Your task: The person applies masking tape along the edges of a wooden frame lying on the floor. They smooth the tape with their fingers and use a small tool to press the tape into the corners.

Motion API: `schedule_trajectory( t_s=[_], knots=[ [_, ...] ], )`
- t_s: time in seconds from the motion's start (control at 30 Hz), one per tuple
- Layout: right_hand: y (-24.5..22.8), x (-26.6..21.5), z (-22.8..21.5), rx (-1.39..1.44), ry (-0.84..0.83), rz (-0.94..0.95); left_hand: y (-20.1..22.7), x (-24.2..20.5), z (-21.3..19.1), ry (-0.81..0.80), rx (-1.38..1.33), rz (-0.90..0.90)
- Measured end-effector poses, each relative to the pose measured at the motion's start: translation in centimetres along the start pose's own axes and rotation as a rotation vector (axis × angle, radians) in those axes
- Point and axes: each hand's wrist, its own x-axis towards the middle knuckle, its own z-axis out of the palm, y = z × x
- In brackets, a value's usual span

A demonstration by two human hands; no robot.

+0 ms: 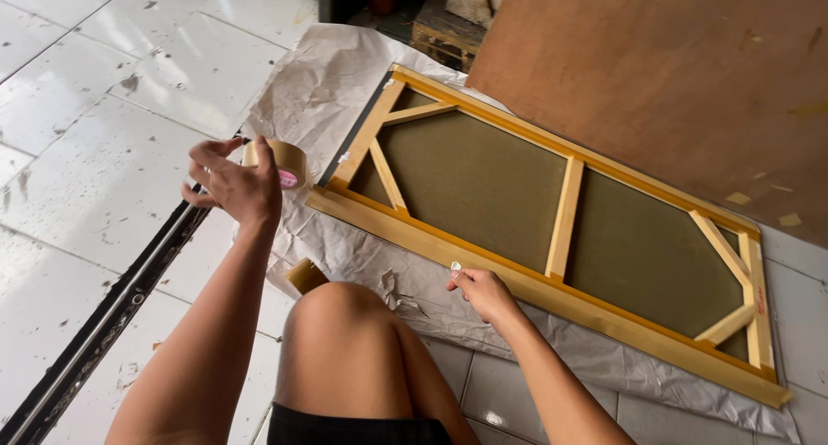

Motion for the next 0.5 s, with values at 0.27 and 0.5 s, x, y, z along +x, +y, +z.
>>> schedule_trajectory(
  t_s=[0.27,0.5],
  knots=[
    [2.2,0.4,-1.0,0.177,0.002,0.009,4.5,-4.2,0.7,-0.757,0.665,0.380],
    [1.0,-0.3,-1.7,0.257,-0.028,-0.067,9.3,-9.9,-1.7,-0.926,0.757,0.644]
  ],
)
